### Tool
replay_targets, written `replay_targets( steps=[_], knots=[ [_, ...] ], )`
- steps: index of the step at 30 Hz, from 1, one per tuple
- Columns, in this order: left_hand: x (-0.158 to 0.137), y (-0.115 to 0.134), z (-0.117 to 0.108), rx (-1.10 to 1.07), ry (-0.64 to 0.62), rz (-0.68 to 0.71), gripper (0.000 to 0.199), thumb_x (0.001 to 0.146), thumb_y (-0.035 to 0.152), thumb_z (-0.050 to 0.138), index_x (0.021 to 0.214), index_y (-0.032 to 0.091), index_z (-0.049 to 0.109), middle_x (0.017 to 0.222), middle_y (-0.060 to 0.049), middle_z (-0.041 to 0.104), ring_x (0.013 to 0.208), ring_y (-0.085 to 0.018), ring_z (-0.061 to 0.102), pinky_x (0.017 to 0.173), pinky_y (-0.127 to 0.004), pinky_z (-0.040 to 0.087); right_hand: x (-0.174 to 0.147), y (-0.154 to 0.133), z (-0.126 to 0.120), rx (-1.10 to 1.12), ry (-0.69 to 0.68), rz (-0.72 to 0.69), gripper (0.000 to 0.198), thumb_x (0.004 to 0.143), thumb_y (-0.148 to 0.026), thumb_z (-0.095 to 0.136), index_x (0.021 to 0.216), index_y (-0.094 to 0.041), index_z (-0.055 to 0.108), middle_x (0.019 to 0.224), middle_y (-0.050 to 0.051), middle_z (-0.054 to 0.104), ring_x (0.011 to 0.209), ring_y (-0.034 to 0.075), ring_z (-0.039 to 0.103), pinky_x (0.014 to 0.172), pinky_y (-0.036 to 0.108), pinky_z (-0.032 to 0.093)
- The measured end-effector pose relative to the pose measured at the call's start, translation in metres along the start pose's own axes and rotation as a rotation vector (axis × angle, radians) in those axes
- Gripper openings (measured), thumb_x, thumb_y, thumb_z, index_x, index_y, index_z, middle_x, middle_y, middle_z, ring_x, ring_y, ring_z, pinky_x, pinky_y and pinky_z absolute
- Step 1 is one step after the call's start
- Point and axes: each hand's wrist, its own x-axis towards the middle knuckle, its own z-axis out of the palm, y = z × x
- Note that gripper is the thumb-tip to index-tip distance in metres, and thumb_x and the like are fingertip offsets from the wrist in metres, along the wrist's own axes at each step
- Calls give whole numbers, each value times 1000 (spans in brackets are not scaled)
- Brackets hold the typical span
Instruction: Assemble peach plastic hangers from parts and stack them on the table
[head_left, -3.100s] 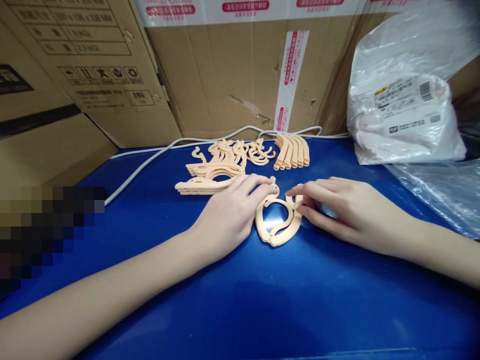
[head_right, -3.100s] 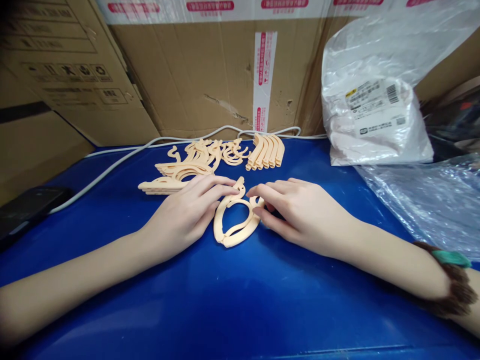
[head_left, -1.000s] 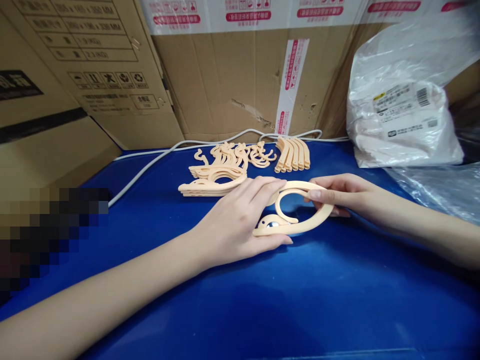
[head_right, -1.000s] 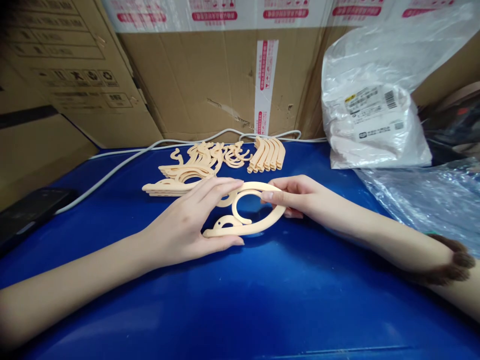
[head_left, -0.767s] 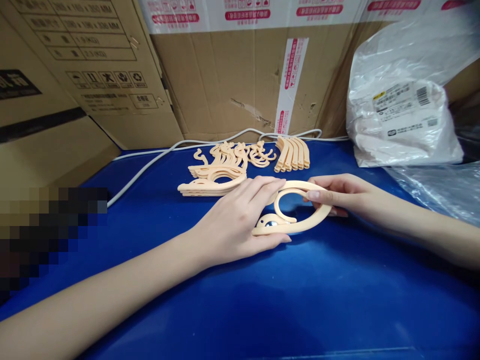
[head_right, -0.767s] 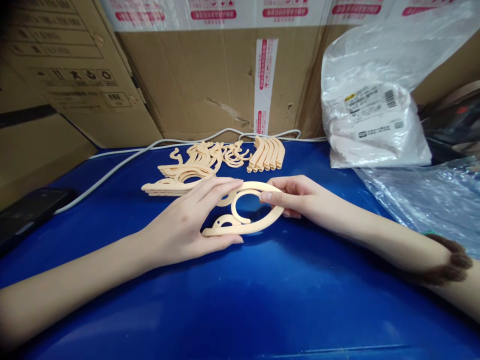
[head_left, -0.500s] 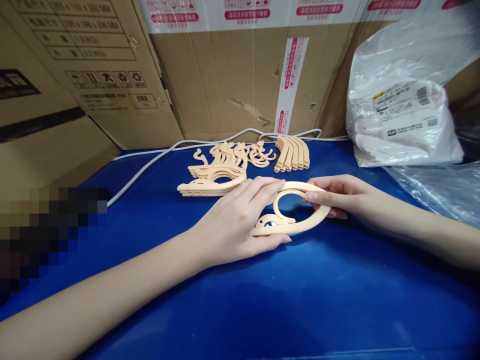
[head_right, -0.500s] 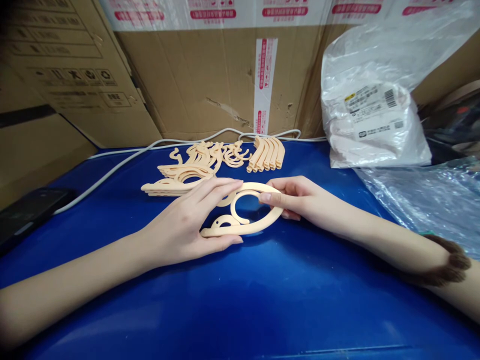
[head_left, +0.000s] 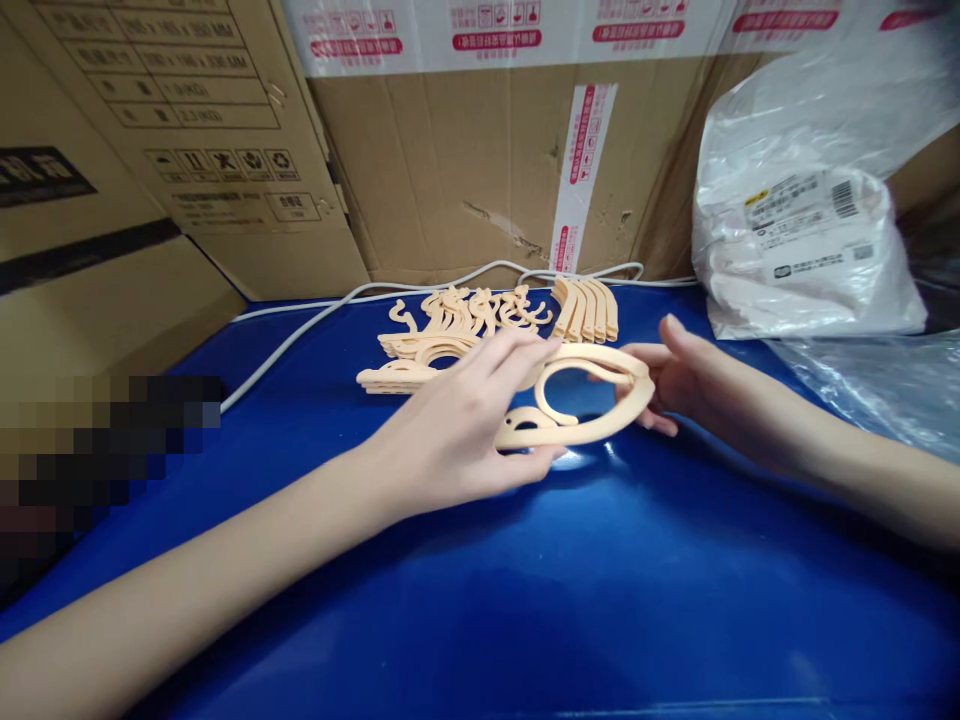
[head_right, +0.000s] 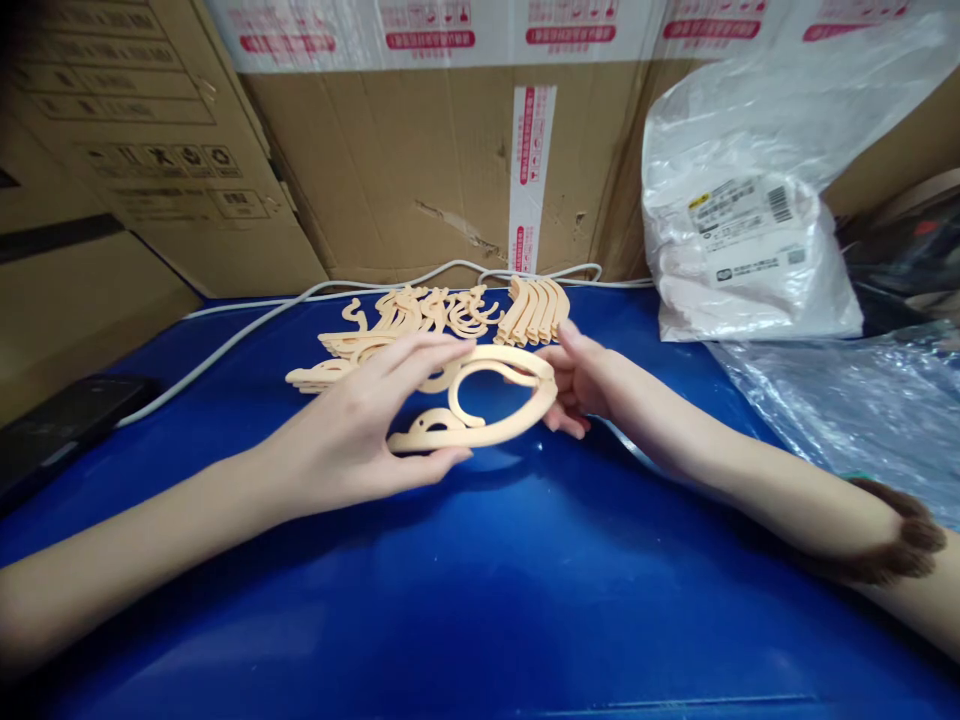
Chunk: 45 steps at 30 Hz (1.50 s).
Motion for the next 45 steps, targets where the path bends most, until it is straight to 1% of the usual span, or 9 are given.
replay_targets(
  steps=[2,4,7,9,12,16,22,32,45],
  knots=[
    [6,-4,-15,40,16,-12,62,82,30,64,137,11,43,135,-14,50,127,-24,47,108,-36,40,2,0,-2,40,28,-8,59,94,-67,22,89,-21,59,65,1,53,53,14,43,49,27,35],
    [10,-10,-34,99,9,-43,60,83,32,62,137,13,45,130,-11,55,119,-24,53,103,-35,44,4,1,-6,-24,62,-18,61,94,-67,18,95,-22,60,68,2,58,57,16,49,52,29,39],
    [11,-22,-60,126,-64,-158,61,83,41,62,136,14,48,126,-9,57,112,-23,57,98,-33,47,3,2,-9,-347,85,-140,62,95,-66,21,103,-21,63,89,7,67,81,21,61,72,35,48],
    [5,-32,-72,153,-80,-225,63,82,50,61,135,17,51,126,-6,58,112,-25,57,98,-34,47,1,3,-8,-614,63,-260,50,96,-59,33,112,-22,63,112,8,67,105,25,60,93,41,45],
    [-8,-49,-80,153,-143,-328,67,81,56,61,138,24,48,132,-1,56,118,-25,54,101,-32,45,-2,6,-4,-889,-34,-354,43,95,-51,44,126,-25,58,134,8,57,125,27,50,105,47,38],
    [-22,-72,-78,156,-178,-436,76,75,64,61,140,27,48,142,0,51,126,-30,50,111,-39,36,-2,9,-1,-1063,-129,-353,46,95,-51,45,131,-24,56,142,10,50,126,28,50,103,49,40],
    [-27,-88,-74,144,-204,-504,82,70,68,62,140,27,50,145,-2,51,130,-32,49,114,-41,35,-2,11,-1,-1138,-128,-377,47,95,-51,45,131,-21,55,142,12,50,126,27,50,103,48,41],
    [-30,-98,-68,132,-241,-464,84,70,67,63,141,25,49,148,-3,47,134,-32,44,116,-40,31,-3,11,0,-1177,-130,-373,48,97,-51,43,132,-21,54,142,13,49,127,27,49,104,48,42],
    [-25,-93,-61,80,-249,-481,83,71,69,61,141,26,49,148,-4,46,135,-33,42,117,-44,28,-3,12,0,-1160,-122,-406,45,96,-48,46,131,-21,55,140,14,51,125,28,51,102,49,44]
  ],
)
